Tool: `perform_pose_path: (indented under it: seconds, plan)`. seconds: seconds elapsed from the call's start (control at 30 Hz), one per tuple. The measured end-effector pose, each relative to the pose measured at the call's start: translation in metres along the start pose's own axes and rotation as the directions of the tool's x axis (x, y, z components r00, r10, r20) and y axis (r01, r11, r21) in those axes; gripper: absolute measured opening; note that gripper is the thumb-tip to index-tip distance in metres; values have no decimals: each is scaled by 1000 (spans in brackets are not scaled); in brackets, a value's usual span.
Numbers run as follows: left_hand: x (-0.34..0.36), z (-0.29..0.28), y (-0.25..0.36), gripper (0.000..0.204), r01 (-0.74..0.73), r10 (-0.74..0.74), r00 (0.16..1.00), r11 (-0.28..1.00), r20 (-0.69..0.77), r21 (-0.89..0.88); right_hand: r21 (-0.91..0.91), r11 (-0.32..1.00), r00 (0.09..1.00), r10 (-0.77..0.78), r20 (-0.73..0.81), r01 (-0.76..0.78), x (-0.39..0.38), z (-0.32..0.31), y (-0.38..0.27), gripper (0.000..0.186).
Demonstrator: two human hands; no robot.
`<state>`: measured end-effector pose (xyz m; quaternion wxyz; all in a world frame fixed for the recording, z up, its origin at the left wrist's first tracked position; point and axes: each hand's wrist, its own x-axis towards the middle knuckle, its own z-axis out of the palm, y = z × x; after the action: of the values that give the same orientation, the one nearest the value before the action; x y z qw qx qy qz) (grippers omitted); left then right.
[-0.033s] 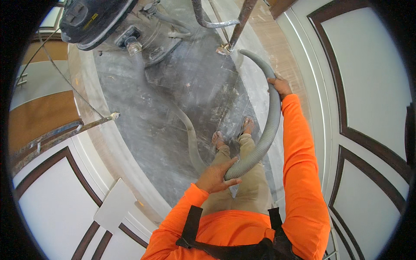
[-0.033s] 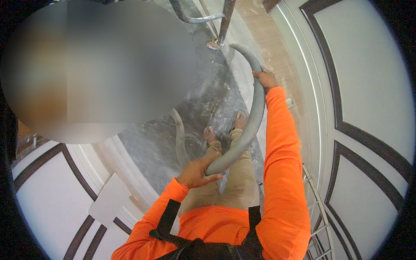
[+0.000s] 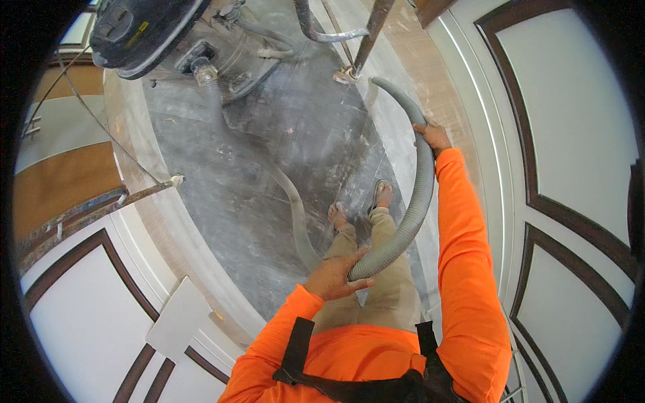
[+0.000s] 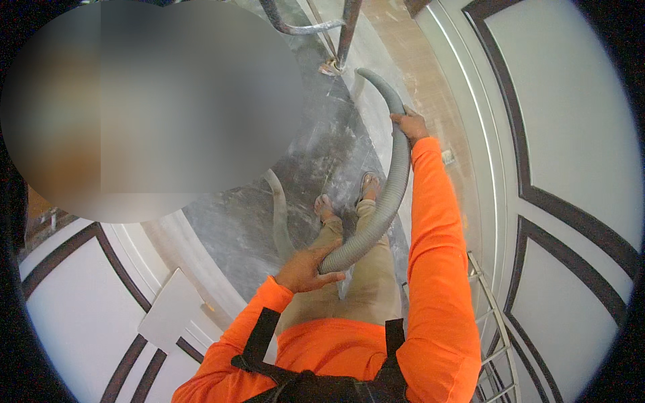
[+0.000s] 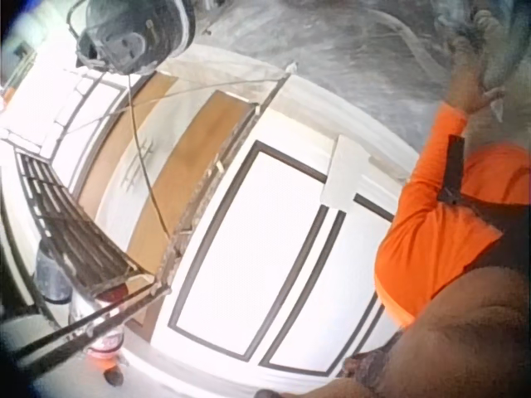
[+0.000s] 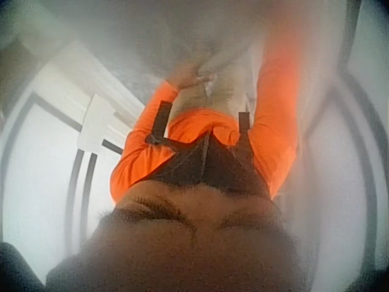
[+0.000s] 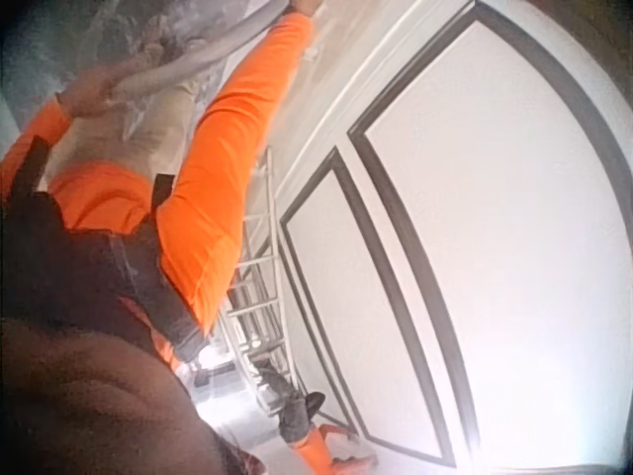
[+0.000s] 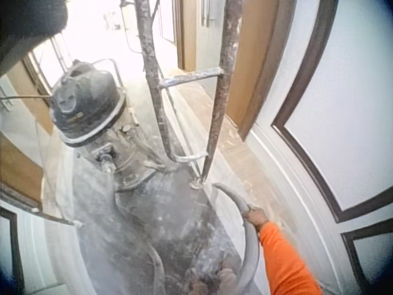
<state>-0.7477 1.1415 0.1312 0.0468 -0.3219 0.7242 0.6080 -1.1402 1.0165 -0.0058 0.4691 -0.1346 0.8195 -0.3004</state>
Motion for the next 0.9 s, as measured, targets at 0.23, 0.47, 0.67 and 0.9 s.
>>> perform_pose_path:
  seconds: [0.23, 0.47, 0.67, 0.9]
  plan:
    - [-29, 48, -15, 87, 49, -38, 960, 998, 276, -32, 95, 986, 991, 135, 4, -135, -56, -59, 125, 70]
    - [-12, 108, 8, 88, 98, -126, 875, 992, 467, 83, 230, 942, 943, 287, -168, -245, -119, -170, 269, 67]
    - [1, 188, 49, 87, 35, -161, 801, 974, 576, 224, 427, 834, 873, 455, -175, -349, -181, -244, 368, 65]
    - [4, 278, 91, 87, -173, -96, 747, 927, 658, 332, 616, 724, 806, 543, -234, -310, -267, -325, 515, 70]
